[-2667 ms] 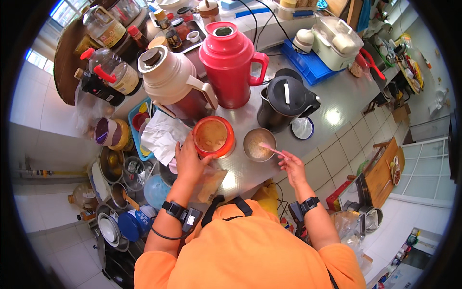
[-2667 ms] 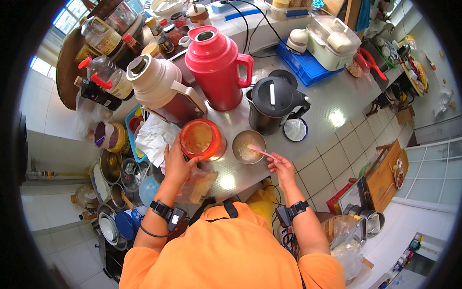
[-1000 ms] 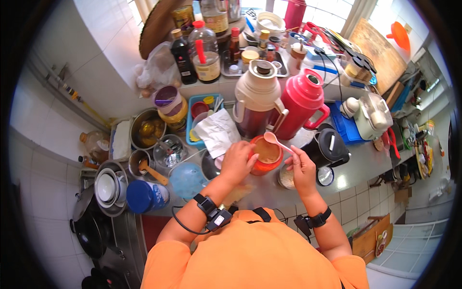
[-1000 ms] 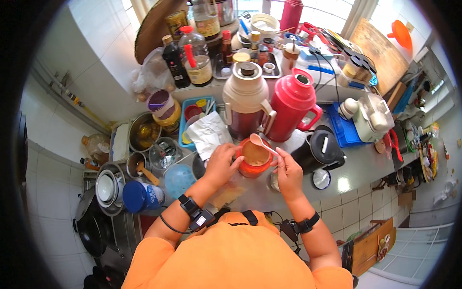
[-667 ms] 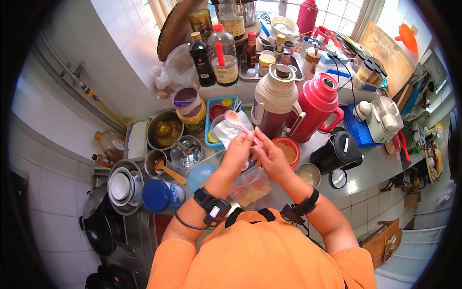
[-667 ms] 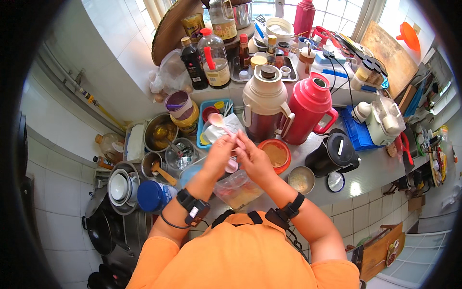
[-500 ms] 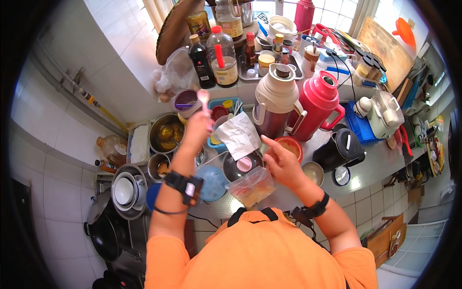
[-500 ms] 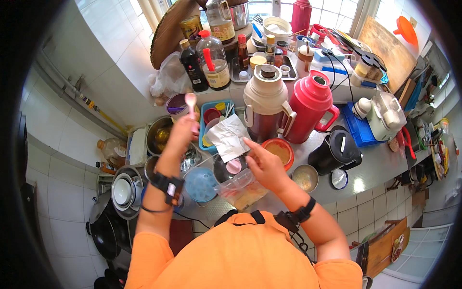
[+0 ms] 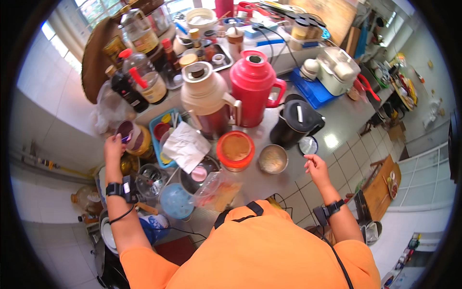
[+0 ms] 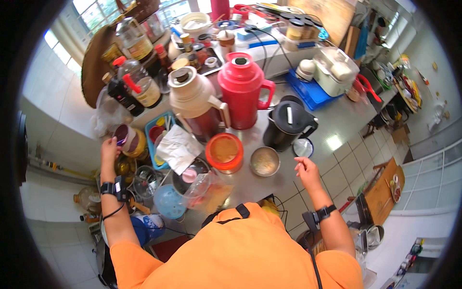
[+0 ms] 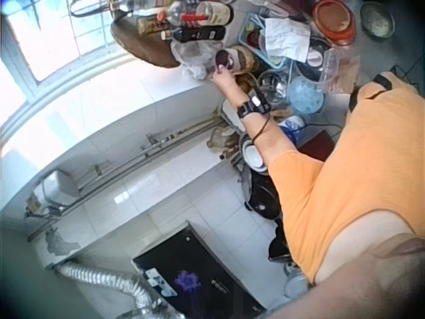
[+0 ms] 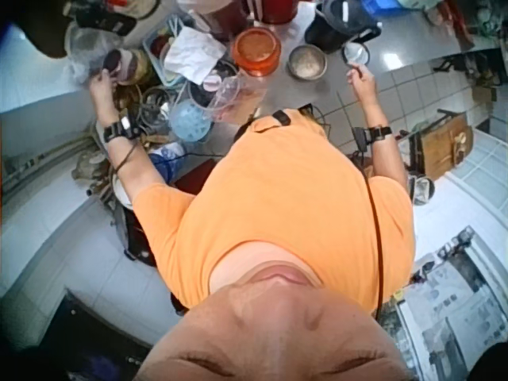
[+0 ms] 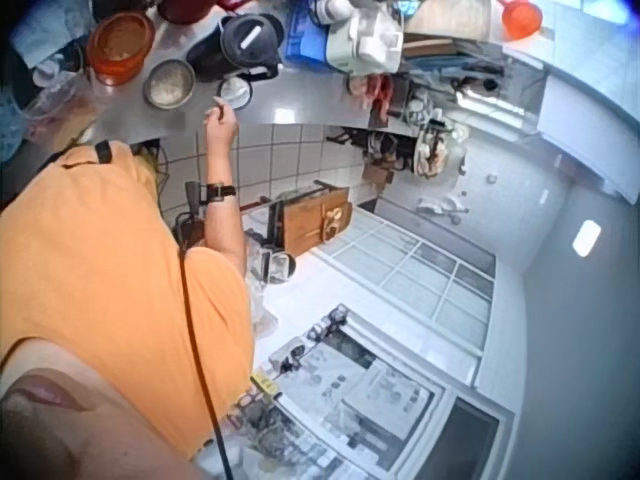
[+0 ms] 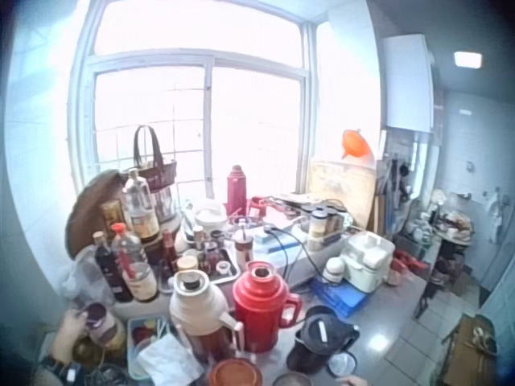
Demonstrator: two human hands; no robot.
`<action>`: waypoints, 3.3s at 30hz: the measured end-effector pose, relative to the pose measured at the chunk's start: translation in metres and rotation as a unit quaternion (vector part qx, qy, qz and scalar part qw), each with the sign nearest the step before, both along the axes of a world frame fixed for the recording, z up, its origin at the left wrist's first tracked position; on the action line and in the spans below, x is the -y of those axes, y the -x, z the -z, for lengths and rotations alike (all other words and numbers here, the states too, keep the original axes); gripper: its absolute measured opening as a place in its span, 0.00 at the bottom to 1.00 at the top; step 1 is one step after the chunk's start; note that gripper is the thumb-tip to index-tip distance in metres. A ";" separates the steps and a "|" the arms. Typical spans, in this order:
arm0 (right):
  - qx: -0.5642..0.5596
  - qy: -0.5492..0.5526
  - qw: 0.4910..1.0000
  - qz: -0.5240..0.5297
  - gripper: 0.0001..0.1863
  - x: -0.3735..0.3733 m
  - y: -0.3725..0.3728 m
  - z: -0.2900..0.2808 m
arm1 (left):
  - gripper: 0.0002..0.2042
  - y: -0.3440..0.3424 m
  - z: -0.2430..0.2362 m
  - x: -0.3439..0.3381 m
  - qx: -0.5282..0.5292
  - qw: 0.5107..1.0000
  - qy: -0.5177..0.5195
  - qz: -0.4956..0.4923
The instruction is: The person prepares a bowl of cereal in a kitchen by adding powder from containers and milk, then carries a basin of laundry to a bathroom to wash items by hand.
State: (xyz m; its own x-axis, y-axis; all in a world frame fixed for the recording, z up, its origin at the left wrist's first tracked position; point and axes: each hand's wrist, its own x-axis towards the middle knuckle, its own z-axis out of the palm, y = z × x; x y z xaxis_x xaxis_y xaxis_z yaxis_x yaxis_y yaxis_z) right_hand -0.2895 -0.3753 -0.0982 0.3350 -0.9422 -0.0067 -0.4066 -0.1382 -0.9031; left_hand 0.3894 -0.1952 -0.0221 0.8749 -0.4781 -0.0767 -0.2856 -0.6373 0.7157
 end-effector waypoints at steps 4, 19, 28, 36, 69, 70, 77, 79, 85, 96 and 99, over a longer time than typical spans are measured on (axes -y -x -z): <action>-0.018 -0.149 0.980 0.133 0.14 0.046 0.056 0.058 | 0.21 0.031 -0.026 -0.005 0.034 0.997 -0.065 -0.035; -0.287 -0.118 0.941 0.138 0.14 0.158 0.125 0.218 | 0.07 0.317 -0.025 0.015 0.057 0.974 0.117 0.182; -0.205 -0.146 0.964 0.086 0.08 0.144 0.117 0.131 | 0.18 0.365 0.003 0.041 0.090 0.970 0.045 0.221; 0.037 -0.243 0.966 -0.081 0.07 0.077 0.052 -0.004 | 0.54 0.337 0.036 0.048 0.125 0.929 -0.022 0.347; -0.260 0.295 0.800 -0.453 0.49 0.021 -0.228 -0.064 | 0.49 0.319 0.069 0.068 0.090 0.929 -0.048 0.356; -0.258 0.294 0.800 -0.454 0.49 0.026 -0.227 -0.062 | 0.49 0.320 0.067 0.068 0.090 0.929 -0.050 0.355; -0.173 0.342 0.790 -0.479 0.49 0.040 -0.221 -0.055 | 0.50 0.321 0.061 0.071 0.085 0.928 -0.055 0.359; -0.171 0.324 0.816 -0.447 0.51 0.031 -0.223 -0.053 | 0.50 0.319 0.065 0.072 0.085 0.927 -0.062 0.360; -0.329 0.374 0.786 -0.367 0.55 0.017 -0.223 -0.060 | 0.50 0.318 0.061 0.071 0.098 0.927 -0.065 0.356; -0.354 0.280 0.781 -0.432 0.56 0.021 -0.232 -0.087 | 0.51 0.317 0.062 0.072 0.081 0.931 -0.061 0.350; -0.459 0.275 0.752 -0.384 0.59 0.013 -0.233 -0.082 | 0.50 0.315 0.066 0.072 0.082 0.929 -0.068 0.354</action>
State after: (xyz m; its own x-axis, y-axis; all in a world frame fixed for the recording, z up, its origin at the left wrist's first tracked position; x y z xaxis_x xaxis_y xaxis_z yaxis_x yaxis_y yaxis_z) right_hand -0.0564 -0.3883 -0.0163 0.8740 -0.4180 -0.2476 -0.4338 -0.9009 -0.0103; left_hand 0.0741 -0.2671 -0.0883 0.3509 -0.9337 -0.0717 -0.7652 -0.3300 0.5528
